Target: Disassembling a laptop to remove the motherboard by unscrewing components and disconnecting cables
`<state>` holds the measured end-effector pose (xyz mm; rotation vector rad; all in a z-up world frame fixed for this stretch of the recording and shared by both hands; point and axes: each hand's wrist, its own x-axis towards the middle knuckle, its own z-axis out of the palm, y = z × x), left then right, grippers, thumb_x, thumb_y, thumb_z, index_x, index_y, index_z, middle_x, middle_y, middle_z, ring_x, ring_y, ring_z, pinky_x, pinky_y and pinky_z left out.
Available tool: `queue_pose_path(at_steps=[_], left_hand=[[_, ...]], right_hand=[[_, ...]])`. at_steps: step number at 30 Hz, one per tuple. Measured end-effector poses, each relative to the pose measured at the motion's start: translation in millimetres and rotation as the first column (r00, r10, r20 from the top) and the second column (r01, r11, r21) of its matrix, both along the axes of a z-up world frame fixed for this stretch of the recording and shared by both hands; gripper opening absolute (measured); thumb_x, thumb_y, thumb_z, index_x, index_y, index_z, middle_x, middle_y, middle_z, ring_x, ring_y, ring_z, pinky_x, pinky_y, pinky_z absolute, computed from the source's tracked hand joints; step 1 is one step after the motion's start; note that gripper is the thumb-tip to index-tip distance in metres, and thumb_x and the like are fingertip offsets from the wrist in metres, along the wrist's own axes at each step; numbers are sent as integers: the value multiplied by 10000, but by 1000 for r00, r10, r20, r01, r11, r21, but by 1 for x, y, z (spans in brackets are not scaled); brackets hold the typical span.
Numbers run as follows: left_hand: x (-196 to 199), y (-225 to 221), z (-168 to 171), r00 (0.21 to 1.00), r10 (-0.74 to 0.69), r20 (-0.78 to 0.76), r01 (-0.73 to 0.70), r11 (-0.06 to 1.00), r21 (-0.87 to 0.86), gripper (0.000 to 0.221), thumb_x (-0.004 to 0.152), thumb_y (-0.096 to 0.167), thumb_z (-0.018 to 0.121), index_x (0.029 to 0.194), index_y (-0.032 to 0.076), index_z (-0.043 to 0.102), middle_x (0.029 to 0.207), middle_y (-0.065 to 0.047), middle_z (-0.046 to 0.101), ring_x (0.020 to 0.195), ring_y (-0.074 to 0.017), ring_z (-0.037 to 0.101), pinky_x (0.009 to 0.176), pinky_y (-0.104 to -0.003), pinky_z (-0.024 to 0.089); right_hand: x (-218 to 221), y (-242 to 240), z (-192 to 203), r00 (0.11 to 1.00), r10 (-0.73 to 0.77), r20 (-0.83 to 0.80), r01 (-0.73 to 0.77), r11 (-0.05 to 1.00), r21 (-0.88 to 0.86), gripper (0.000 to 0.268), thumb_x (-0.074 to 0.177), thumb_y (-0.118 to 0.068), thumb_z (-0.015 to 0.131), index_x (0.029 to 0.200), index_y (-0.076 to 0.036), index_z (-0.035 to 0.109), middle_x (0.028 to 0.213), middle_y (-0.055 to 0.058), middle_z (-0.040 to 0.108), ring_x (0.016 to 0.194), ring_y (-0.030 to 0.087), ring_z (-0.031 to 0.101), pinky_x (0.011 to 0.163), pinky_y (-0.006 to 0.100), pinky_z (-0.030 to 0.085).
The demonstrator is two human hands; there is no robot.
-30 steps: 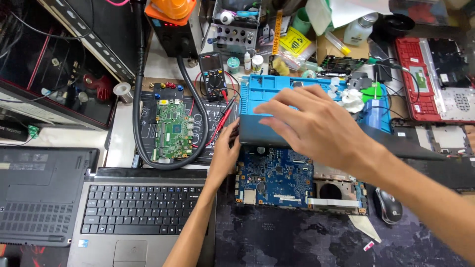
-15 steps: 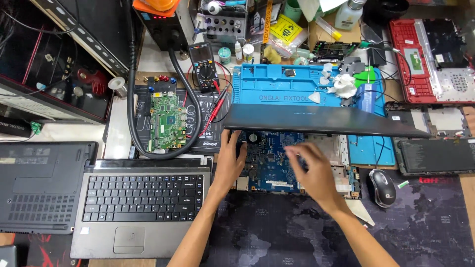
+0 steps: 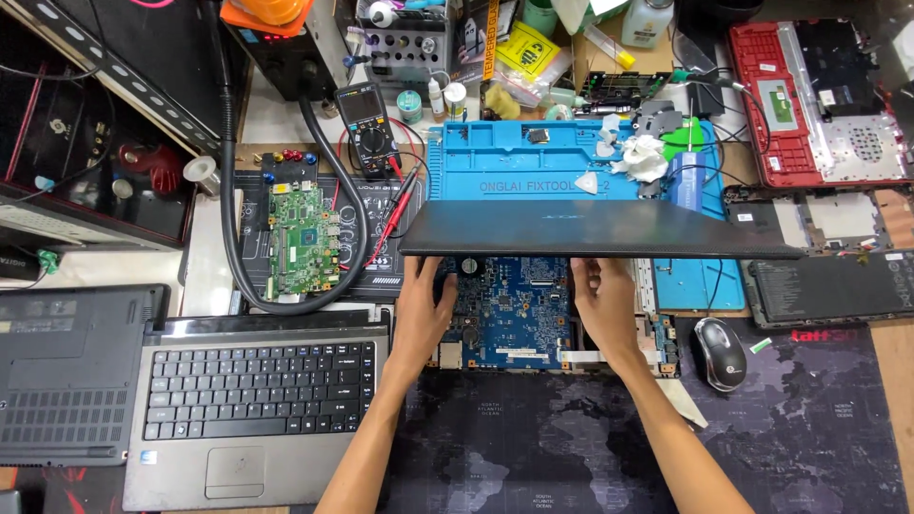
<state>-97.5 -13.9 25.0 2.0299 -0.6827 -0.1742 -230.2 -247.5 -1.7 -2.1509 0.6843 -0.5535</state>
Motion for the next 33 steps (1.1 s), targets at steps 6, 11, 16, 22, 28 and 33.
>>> queue_pose_path(at_steps=[6,11,16,22,28,33], left_hand=[[14,4,-22,1000,-10,0,10,999,-50,500,1015,-29,502,1499,94,493,1521,-212,413,1298,-475,528,890,-607,556],[10,9,9,998,-11,-63,6,997,-78,354,1030,6,498,1356,58,625,1421,-176,536,1258,-417,585,982,-557,523],[18,15,-9,995,-4,-103,-7,994,-105,281,1036,44,520,1270,37,676,1360,-176,591,1231,-413,611,986,-563,518],[14,16,3,983,43,-178,-68,988,-137,246,1030,56,537,1195,-12,707,1200,-185,671,1130,-395,675,982,-476,545],[18,12,-13,949,138,-284,-206,953,-224,243,1009,37,568,1196,25,723,1017,-187,747,969,-280,730,818,-444,592],[24,9,-10,904,148,-400,-281,912,-299,220,990,17,592,1145,51,744,1024,-138,768,965,-202,739,856,-377,593]], right_hand=[[-1,2,1,997,-1,-81,0,1000,-9,204,1093,-174,573,1179,-23,679,923,152,578,737,211,634,648,307,545],[-1,3,-4,999,-5,-34,3,999,-53,203,1067,-193,636,1132,-9,692,926,186,595,768,311,695,638,333,569],[0,8,6,1000,9,4,-8,995,-99,185,1065,-175,650,1110,-2,699,939,217,596,780,356,700,646,364,579],[0,10,9,999,-8,37,12,994,-111,140,1048,-153,670,1078,-23,713,958,207,605,811,388,707,661,375,588],[2,9,5,998,-9,57,15,995,-102,147,1067,-165,656,1072,-35,726,925,186,605,787,363,706,633,347,587],[3,8,-2,998,-44,33,47,996,-81,135,1067,-141,653,1085,-35,733,927,181,595,787,322,694,673,351,592]])
